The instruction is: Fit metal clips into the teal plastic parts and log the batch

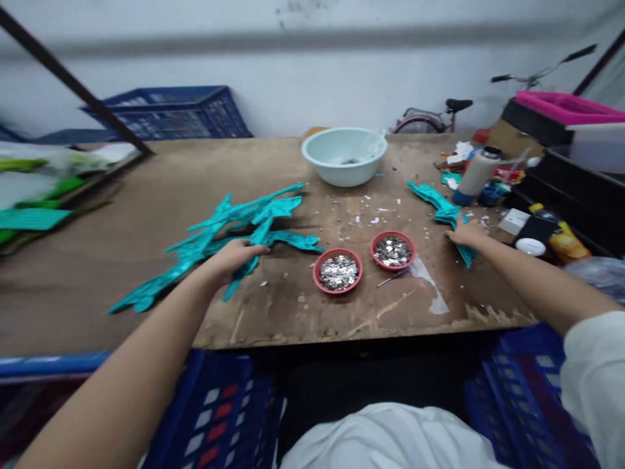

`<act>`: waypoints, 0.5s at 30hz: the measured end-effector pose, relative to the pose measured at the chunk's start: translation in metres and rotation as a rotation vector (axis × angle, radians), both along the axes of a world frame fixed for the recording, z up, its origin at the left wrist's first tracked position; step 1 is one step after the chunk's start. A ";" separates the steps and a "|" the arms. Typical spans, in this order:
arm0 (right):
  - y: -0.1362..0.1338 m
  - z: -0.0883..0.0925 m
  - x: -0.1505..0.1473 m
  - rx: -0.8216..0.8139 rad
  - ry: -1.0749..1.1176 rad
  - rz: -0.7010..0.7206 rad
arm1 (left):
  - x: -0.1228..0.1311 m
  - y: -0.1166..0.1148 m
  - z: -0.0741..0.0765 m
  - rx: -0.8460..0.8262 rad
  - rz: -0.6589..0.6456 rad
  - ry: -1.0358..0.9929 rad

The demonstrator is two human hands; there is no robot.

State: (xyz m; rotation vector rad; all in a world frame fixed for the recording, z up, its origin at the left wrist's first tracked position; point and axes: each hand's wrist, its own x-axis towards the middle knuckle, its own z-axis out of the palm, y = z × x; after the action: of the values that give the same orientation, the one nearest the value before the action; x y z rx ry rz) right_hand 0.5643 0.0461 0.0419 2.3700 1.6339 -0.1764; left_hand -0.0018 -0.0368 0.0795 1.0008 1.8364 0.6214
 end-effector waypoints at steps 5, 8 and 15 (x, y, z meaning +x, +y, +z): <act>-0.014 0.033 -0.079 0.274 0.175 0.433 | 0.031 -0.017 0.031 -0.016 0.181 -0.269; -0.050 0.061 -0.153 0.097 0.651 0.636 | 0.064 -0.036 0.049 -0.006 0.247 -0.464; -0.131 0.087 -0.254 -0.064 1.309 0.656 | 0.159 -0.069 0.041 0.062 -0.010 -0.781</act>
State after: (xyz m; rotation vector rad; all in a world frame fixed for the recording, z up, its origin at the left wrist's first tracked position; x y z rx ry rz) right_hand 0.3100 -0.0850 0.1292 1.4365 2.6603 -1.8427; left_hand 0.1568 -0.1056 0.1209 0.6624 1.1245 0.9105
